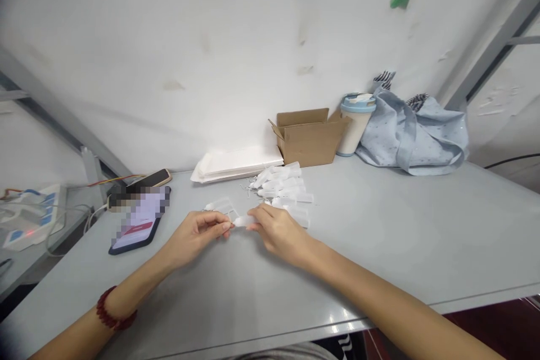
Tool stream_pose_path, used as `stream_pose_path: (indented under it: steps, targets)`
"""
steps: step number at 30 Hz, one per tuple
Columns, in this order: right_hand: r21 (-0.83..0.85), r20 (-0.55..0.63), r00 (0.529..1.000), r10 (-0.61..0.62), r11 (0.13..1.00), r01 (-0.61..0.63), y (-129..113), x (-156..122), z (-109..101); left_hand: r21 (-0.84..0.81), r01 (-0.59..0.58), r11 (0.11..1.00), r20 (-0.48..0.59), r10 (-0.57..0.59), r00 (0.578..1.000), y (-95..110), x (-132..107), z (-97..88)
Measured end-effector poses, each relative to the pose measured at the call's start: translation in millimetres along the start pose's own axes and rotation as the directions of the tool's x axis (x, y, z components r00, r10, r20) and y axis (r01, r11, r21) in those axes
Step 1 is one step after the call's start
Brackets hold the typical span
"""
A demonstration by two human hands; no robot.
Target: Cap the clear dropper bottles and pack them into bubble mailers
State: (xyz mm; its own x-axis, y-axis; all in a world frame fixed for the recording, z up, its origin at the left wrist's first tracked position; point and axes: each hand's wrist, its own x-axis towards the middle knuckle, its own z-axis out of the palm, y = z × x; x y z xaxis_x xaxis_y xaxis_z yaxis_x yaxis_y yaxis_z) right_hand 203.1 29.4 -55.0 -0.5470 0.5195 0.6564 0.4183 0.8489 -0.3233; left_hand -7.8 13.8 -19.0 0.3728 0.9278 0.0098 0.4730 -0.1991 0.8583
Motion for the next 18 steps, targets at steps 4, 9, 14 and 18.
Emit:
stream_pose_path:
  steps: [4,9,14,18]
  targets:
    - [-0.030,-0.001,1.000,-0.025,0.999,0.025,-0.1,-1.0,0.2,0.005,0.005,1.000,0.006,-0.005,1.000,1.4,-1.6,3.5]
    - [-0.009,0.002,0.999,-0.034,0.999,0.034,1.4,1.2,-3.1,-0.066,0.028,0.997,0.015,-0.028,1.000,0.8,-0.8,3.2]
    - [-0.084,-0.013,0.996,-0.088,0.993,0.087,7.3,5.4,-5.7,-0.109,0.115,0.987,0.083,-0.107,0.991,0.1,2.2,-7.6]
    - [-0.157,0.004,0.997,-0.081,0.984,0.081,10.5,7.0,-8.5,-0.087,0.153,0.984,0.085,-0.146,0.986,-1.2,4.7,-11.6]
